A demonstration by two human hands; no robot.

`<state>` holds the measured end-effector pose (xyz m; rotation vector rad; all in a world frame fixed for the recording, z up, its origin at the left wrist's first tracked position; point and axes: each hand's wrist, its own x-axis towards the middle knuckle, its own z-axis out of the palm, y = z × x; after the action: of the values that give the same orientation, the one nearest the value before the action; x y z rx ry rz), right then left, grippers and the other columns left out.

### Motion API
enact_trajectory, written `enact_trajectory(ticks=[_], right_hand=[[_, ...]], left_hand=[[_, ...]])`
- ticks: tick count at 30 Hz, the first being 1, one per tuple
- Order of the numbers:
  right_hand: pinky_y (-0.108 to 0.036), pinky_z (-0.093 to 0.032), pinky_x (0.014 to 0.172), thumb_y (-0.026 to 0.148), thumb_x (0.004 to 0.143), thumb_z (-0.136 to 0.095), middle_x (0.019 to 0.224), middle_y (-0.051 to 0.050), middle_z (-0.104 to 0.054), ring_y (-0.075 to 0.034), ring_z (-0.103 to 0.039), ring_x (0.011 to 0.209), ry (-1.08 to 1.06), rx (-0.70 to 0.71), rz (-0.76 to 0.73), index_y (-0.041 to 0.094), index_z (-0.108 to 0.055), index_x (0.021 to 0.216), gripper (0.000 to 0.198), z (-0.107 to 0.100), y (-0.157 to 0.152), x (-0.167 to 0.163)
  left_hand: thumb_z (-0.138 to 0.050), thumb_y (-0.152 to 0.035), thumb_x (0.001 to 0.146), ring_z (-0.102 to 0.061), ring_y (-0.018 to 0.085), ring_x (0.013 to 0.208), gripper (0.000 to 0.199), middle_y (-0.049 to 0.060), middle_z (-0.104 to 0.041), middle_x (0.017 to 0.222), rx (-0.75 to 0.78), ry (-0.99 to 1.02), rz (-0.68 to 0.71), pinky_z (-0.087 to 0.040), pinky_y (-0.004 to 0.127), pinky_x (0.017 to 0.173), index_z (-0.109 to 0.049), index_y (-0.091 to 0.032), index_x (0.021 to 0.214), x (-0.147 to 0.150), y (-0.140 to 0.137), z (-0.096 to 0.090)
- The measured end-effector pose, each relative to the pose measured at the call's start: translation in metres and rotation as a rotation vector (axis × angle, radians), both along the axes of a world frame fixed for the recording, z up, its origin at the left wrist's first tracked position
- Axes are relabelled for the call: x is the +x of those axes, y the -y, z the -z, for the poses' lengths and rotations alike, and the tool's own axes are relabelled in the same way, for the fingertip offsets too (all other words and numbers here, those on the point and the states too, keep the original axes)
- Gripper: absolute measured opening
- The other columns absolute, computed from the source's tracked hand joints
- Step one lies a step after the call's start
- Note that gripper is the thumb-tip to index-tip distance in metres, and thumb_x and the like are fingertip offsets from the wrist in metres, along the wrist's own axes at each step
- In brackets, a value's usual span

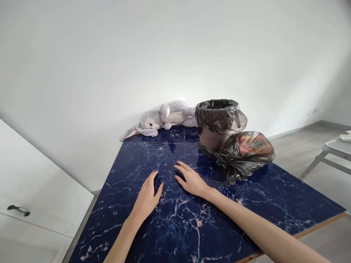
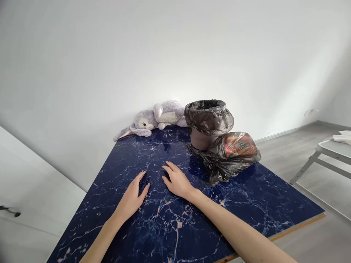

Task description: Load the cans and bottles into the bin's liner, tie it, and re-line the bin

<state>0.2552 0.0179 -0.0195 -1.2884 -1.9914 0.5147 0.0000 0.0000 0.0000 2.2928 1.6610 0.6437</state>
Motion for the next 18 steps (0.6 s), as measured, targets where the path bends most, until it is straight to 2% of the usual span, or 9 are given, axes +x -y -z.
enact_trajectory(ticks=[5, 10, 13, 14, 16, 18], right_hand=[[-0.051, -0.041, 0.127, 0.034, 0.107, -0.053, 0.172, -0.014, -0.042, -0.032, -0.038, 0.16, 0.015, 0.008, 0.002, 0.021, -0.053, 0.159, 0.054, 0.0, -0.001, 0.0], [-0.055, -0.038, 0.129, 0.031, 0.106, -0.054, 0.171, -0.015, -0.042, -0.034, -0.035, 0.161, 0.039, 0.029, -0.003, 0.018, -0.053, 0.158, 0.053, -0.007, 0.011, -0.001], [-0.052, -0.035, 0.132, 0.031, 0.107, -0.053, 0.171, -0.011, -0.044, -0.03, -0.033, 0.162, 0.058, 0.1, -0.046, 0.02, -0.055, 0.156, 0.05, -0.023, 0.034, 0.002], [-0.05, -0.037, 0.131, 0.031, 0.108, -0.052, 0.169, -0.01, -0.047, -0.029, -0.036, 0.161, 0.064, 0.151, -0.059, 0.021, -0.056, 0.154, 0.048, -0.032, 0.044, 0.005], [-0.047, -0.043, 0.127, 0.03, 0.109, -0.051, 0.161, -0.008, -0.057, -0.028, -0.048, 0.153, 0.059, 0.259, -0.048, 0.024, -0.059, 0.149, 0.042, -0.052, 0.063, 0.016], [-0.046, -0.051, 0.117, 0.028, 0.109, -0.05, 0.145, -0.009, -0.067, -0.027, -0.062, 0.136, 0.029, 0.35, 0.016, 0.027, -0.063, 0.141, 0.035, -0.072, 0.078, 0.033]], left_hand=[[-0.039, -0.062, 0.11, -0.039, 0.034, 0.16, 0.066, 0.013, -0.04, 0.173, -0.052, -0.015, -0.005, -0.037, 0.06, 0.129, -0.033, -0.029, 0.166, 0.004, 0.003, -0.007], [-0.04, -0.061, 0.11, -0.04, 0.034, 0.16, 0.064, 0.014, -0.042, 0.172, -0.038, -0.01, -0.002, -0.038, 0.059, 0.129, -0.034, -0.029, 0.165, 0.002, 0.002, -0.005], [-0.042, -0.059, 0.11, -0.041, 0.034, 0.159, 0.062, 0.013, -0.044, 0.171, 0.004, 0.001, 0.018, -0.039, 0.057, 0.128, -0.035, -0.03, 0.164, 0.001, 0.001, 0.0], [-0.043, -0.058, 0.11, -0.041, 0.034, 0.159, 0.062, 0.013, -0.044, 0.171, 0.01, 0.002, 0.023, -0.039, 0.057, 0.128, -0.035, -0.03, 0.164, 0.001, 0.0, 0.001], [-0.043, -0.057, 0.11, -0.04, 0.033, 0.16, 0.061, 0.012, -0.044, 0.171, 0.011, 0.003, 0.023, -0.038, 0.056, 0.129, -0.036, -0.03, 0.164, 0.001, 0.0, 0.001], [-0.043, -0.057, 0.11, -0.04, 0.034, 0.16, 0.061, 0.012, -0.045, 0.171, -0.001, 0.004, 0.018, -0.039, 0.056, 0.129, -0.037, -0.03, 0.164, 0.002, 0.001, -0.001]])
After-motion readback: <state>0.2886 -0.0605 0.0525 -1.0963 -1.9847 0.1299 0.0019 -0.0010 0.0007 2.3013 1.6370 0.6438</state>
